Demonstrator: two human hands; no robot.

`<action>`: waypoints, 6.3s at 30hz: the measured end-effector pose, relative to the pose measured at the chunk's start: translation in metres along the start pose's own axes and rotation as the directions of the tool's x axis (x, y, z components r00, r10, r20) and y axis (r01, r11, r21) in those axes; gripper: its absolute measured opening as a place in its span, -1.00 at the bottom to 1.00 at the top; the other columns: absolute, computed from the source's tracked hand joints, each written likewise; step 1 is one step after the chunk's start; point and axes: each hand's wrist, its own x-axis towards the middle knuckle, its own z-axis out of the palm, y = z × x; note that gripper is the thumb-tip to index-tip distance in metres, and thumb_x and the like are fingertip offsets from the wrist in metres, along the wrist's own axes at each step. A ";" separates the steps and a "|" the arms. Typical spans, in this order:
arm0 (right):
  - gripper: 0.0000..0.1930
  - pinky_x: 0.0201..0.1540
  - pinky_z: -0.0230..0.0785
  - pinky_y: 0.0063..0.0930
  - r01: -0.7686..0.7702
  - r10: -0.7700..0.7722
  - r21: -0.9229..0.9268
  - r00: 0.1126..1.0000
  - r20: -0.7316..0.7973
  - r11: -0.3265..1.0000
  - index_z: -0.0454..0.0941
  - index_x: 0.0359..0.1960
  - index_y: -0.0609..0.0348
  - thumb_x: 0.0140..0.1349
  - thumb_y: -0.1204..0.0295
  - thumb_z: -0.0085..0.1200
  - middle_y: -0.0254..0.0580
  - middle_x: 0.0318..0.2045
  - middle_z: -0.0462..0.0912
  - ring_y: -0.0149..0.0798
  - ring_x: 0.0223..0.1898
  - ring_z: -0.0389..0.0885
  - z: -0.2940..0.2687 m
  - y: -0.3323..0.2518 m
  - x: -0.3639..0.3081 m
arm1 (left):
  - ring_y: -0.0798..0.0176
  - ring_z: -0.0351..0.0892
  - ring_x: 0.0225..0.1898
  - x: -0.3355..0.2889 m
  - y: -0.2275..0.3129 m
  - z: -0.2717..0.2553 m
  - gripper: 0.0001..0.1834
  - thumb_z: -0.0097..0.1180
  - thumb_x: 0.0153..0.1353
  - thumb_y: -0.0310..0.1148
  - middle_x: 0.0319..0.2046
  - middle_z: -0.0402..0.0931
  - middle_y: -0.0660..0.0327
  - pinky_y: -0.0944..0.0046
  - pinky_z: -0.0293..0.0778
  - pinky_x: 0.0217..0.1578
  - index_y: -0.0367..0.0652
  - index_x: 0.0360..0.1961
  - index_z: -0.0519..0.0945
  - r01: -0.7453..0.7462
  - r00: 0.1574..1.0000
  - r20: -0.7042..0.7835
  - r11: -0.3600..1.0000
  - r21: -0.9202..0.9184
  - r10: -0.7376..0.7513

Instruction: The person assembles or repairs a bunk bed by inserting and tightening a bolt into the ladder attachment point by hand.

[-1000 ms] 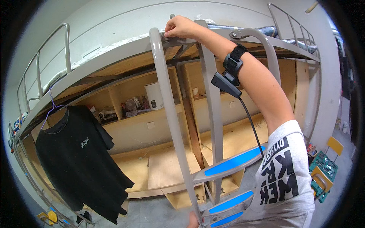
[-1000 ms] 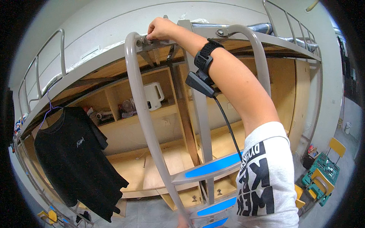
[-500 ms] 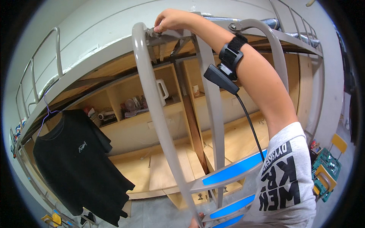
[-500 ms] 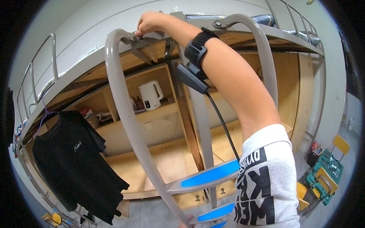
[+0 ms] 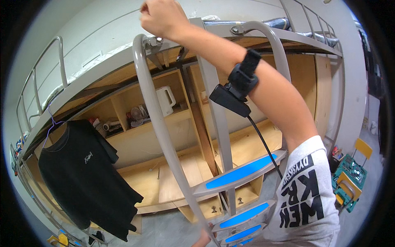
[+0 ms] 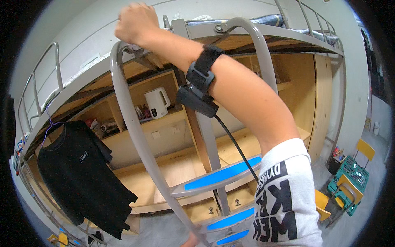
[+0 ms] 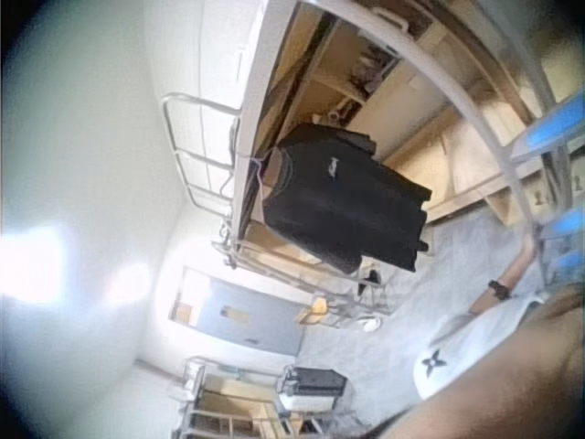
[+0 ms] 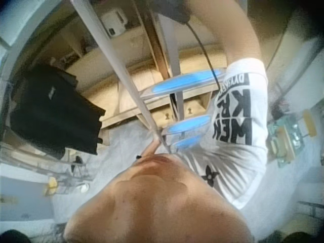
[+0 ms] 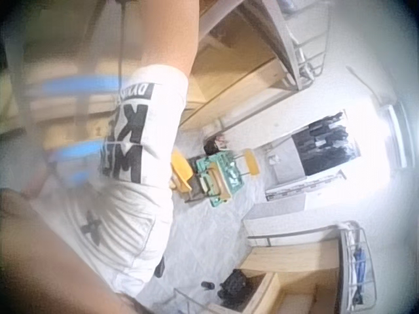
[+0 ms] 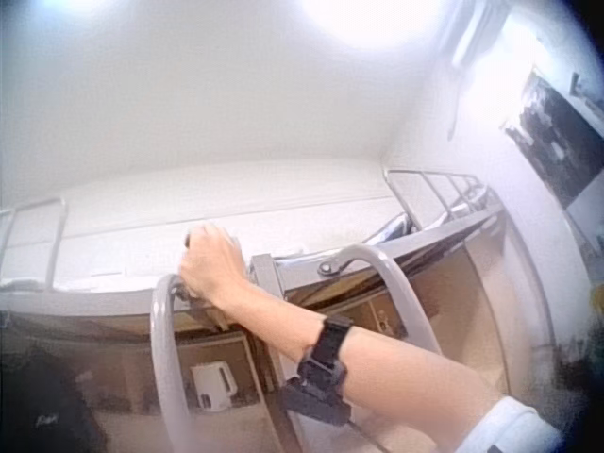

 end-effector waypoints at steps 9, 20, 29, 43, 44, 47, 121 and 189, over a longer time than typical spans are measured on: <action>-0.73 -0.52 0.31 -0.48 0.246 -0.674 0.772 0.677 0.296 0.586 0.58 -0.65 0.22 0.10 0.34 -0.01 -0.20 -0.71 0.53 -0.24 -0.68 0.47 -0.183 -0.075 -0.016 | 0.12 0.40 -0.71 0.000 -0.030 0.006 -0.73 -0.06 0.29 -0.19 -0.66 0.38 0.17 0.13 0.28 -0.82 -0.13 -0.45 0.42 0.648 0.696 0.308 0.384 -0.658 -0.648; -0.59 -0.77 0.14 -0.63 -0.032 -0.518 0.713 0.665 0.538 0.700 0.47 -0.83 0.18 0.20 0.45 -0.14 -0.34 -0.88 0.39 -0.39 -0.88 0.28 -0.051 -0.069 -0.017 | 0.19 0.44 -0.68 0.008 0.006 0.012 -0.73 -0.08 0.27 -0.23 -0.64 0.44 0.20 0.17 0.32 -0.77 -0.17 -0.47 0.49 0.637 0.771 0.235 0.706 -0.309 -0.592; -0.58 -0.82 0.00 -0.64 -0.062 -0.523 0.797 0.724 0.451 0.601 0.43 -0.89 0.13 0.18 0.47 -0.11 -0.30 -0.90 0.39 -0.51 -0.89 0.19 -0.011 -0.079 -0.026 | 0.20 0.42 -0.71 0.002 -0.031 -0.013 -0.72 -0.07 0.25 -0.24 -0.64 0.43 0.19 0.18 0.33 -0.76 -0.20 -0.49 0.48 0.472 0.874 0.285 0.829 -0.299 -0.394; -0.56 -0.77 -0.13 -0.39 0.133 -0.466 0.630 0.790 0.399 0.765 0.15 -0.90 0.24 0.12 0.49 -0.06 -0.27 -0.92 0.09 -0.41 -0.87 0.02 -0.004 -0.075 -0.028 | 0.04 0.36 -0.81 0.011 -0.064 -0.010 -0.75 -0.01 0.18 -0.22 -0.68 0.36 0.09 0.08 0.24 -0.89 -0.18 -0.49 0.43 0.648 0.759 0.370 0.567 -0.509 -0.536; -0.56 -0.77 -0.12 -0.39 0.116 -0.455 0.646 0.801 0.388 0.755 0.15 -0.90 0.24 0.12 0.49 -0.06 -0.28 -0.92 0.10 -0.41 -0.86 0.02 -0.004 -0.079 -0.026 | 0.06 0.38 -0.77 0.005 -0.097 -0.008 -0.76 0.00 0.18 -0.22 -0.65 0.37 0.11 0.08 0.25 -0.86 -0.17 -0.49 0.43 0.495 0.863 0.335 0.770 -0.403 -0.379; -0.55 -0.77 -0.15 -0.38 0.108 -0.468 0.686 0.806 0.364 0.720 0.13 -0.91 0.23 0.13 0.49 -0.06 -0.30 -0.93 0.08 -0.43 -0.87 -0.01 -0.009 -0.064 -0.033 | 0.12 0.40 -0.68 0.015 -0.062 -0.001 -0.77 0.03 0.16 -0.23 -0.61 0.38 0.17 0.10 0.28 -0.80 -0.15 -0.50 0.43 0.512 0.854 0.326 0.765 -0.392 -0.405; -0.82 -0.06 0.37 -0.18 0.669 0.254 -0.623 0.572 0.780 0.406 0.56 -0.23 0.12 0.11 0.43 0.08 -0.14 -0.23 0.63 -0.14 -0.12 0.59 -0.123 0.164 -0.050 | 0.36 0.34 -0.63 0.013 -0.022 0.001 -0.71 -0.09 0.14 -0.30 -0.65 0.41 0.27 0.29 0.27 -0.62 -0.24 -0.60 0.54 0.559 0.768 0.115 0.574 -0.598 -0.630; -0.73 -0.44 0.39 -0.10 -0.713 -0.540 0.235 -0.234 0.808 0.661 0.54 -0.59 0.36 -0.21 0.33 0.17 0.15 -0.60 0.55 0.14 -0.50 0.53 -0.250 -0.198 -0.342 | 0.31 0.23 -0.56 0.013 0.294 -0.015 -0.68 -0.11 0.19 -0.10 -0.58 0.25 0.25 0.39 0.17 -0.64 -0.16 -0.43 0.39 0.963 0.165 0.839 -0.097 -0.250 -0.518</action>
